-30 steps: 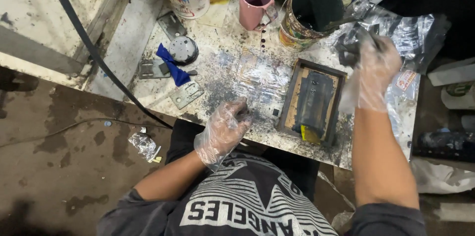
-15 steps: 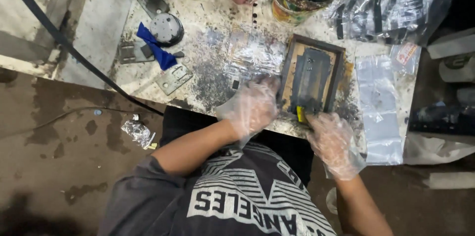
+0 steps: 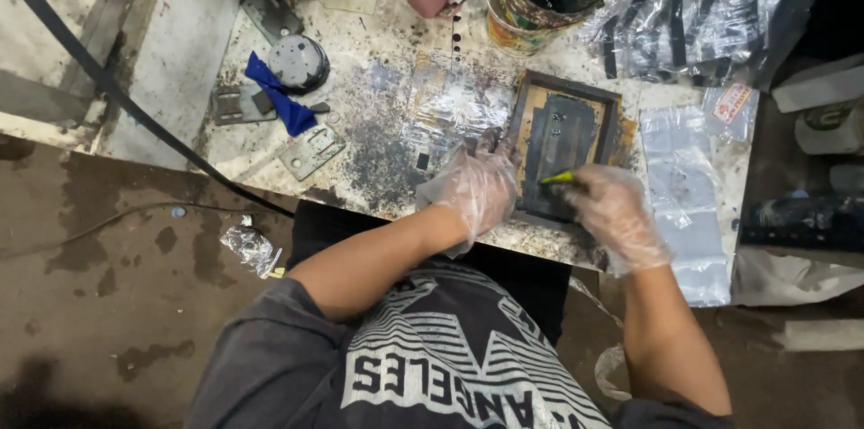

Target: Preparing a printing plate by scraping and cleaning ink using a small spatula and handling plastic bags.

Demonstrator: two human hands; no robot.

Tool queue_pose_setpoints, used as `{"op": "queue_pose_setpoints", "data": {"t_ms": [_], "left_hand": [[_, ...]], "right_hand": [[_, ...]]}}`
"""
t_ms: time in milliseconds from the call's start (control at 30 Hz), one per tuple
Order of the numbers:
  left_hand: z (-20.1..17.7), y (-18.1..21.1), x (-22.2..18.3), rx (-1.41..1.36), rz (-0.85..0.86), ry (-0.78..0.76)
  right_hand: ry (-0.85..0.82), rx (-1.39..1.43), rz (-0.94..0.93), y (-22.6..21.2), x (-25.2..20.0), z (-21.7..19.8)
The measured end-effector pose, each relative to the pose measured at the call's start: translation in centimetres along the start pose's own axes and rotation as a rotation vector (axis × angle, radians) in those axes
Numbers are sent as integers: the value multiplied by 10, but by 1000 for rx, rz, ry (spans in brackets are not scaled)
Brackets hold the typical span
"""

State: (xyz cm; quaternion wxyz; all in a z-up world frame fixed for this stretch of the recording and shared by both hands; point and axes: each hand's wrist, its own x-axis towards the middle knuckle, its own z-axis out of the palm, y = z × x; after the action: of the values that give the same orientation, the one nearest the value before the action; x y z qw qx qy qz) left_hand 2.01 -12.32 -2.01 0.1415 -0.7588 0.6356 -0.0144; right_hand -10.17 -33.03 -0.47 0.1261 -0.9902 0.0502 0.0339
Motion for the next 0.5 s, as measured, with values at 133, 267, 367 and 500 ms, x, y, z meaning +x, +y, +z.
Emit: {"op": "queue_pose_setpoints", "data": {"t_ms": [133,267,367,500], "left_hand": [[89,38,22,189,56,-10],[108,48,12,-138,-277,498],[65,40,-7,55,-332,484],[48,37,-12,-76,-306,439]], "right_hand": [[170,307,11,31,35,4],[292,-82,4,74,69,35],[418,-207,-128,81,86,41],[459,-270,-195,90,97,52]]}}
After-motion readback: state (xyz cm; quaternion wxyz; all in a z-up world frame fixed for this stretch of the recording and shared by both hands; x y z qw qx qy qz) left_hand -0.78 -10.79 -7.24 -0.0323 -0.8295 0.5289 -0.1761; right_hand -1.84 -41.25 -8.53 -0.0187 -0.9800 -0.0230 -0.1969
